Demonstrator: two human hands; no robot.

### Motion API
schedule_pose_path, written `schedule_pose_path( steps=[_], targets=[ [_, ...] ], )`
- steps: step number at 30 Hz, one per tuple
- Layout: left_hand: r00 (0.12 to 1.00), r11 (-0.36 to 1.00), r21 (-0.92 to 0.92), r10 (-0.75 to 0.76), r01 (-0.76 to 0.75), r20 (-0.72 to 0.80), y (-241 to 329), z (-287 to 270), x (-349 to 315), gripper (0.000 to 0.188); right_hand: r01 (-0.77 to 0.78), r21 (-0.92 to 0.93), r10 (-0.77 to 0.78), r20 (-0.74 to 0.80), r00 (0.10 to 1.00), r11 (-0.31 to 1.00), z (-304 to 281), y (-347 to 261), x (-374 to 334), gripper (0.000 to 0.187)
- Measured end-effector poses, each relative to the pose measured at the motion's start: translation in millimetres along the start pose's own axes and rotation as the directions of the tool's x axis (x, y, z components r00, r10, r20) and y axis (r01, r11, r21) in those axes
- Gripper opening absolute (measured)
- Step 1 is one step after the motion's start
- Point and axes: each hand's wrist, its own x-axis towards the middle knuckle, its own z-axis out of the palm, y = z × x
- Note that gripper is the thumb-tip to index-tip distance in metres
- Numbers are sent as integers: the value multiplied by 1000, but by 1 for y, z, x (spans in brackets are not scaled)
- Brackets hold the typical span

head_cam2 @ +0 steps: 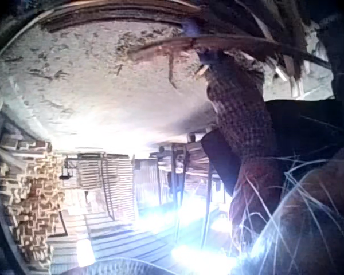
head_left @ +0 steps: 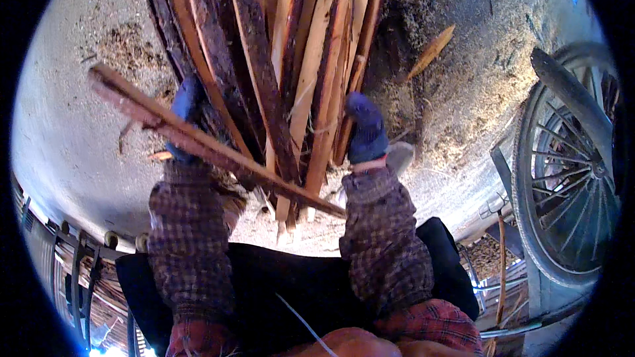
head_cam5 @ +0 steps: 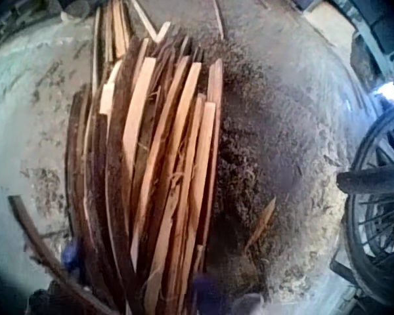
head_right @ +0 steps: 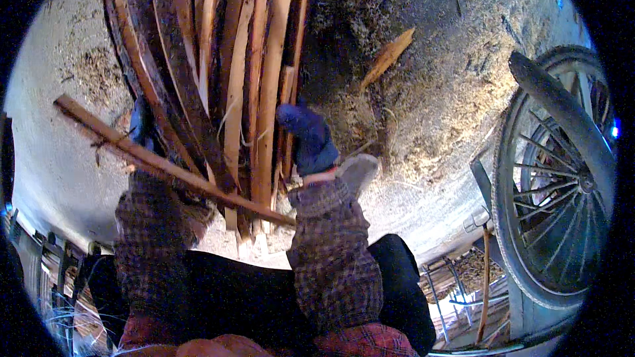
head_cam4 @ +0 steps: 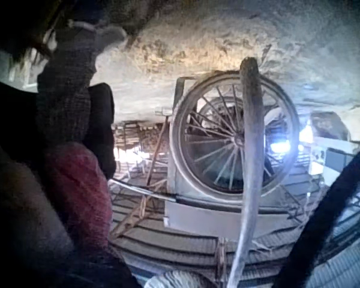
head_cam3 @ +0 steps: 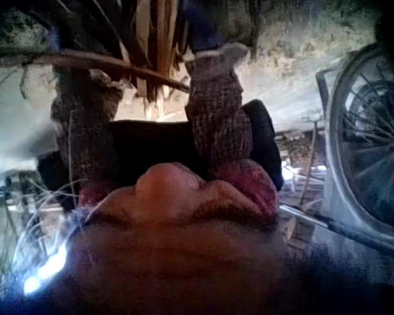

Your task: The person gathers thin wooden sticks from the floor and stacks them onto a metal rack. They use a pitchfork to gather scattered sticks and then lift bundles by hand to place them on the rack.

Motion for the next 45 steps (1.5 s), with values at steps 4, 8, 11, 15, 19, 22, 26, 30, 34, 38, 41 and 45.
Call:
schedule_pose_path(
  steps=[4,8,11,15,19,22,26,30,34,38,41,45],
  targets=[
    [1000,1000,3,3,-3,-25,21,5,-13,42,-49,217,29,94,995,975,53,-47,-6,25],
    [999,1000,-3,-26,26,-29,35,13,-42,41,-63,90,44,196,980,994,66,-89,-35,31],
    [998,999,7,-50,50,-48,50,19,-76,40,-230,426,59,379,924,875,65,-104,-66,42],
    [992,996,32,-76,80,-99,78,20,-129,40,-450,462,270,406,873,764,76,-129,-123,53],
    [990,993,54,-100,106,-100,97,25,-167,39,-495,392,388,322,863,775,86,-156,-165,58],
    [982,989,109,-85,104,-168,141,20,-212,38,-525,490,369,383,847,696,105,-196,-200,73],
    [979,985,145,-60,89,-196,178,10,-263,37,-463,377,328,370,869,802,126,-266,-233,80],
    [974,979,194,-10,56,-228,227,5,-312,36,-512,250,355,479,803,822,160,-348,-267,84],
    [971,977,214,42,10,-237,267,-3,-360,35,-311,198,122,631,766,929,198,-392,-308,94],
    [973,980,193,87,-45,-215,300,-13,-398,34,-234,82,98,739,666,969,239,-453,-361,93],
    [970,979,184,129,-91,-207,328,-19,-431,33,-266,146,39,810,585,953,270,-475,-404,91],
    [963,980,145,162,-133,-213,343,-36,-469,33,-169,81,19,853,522,982,296,-484,-445,90]
  ],
)
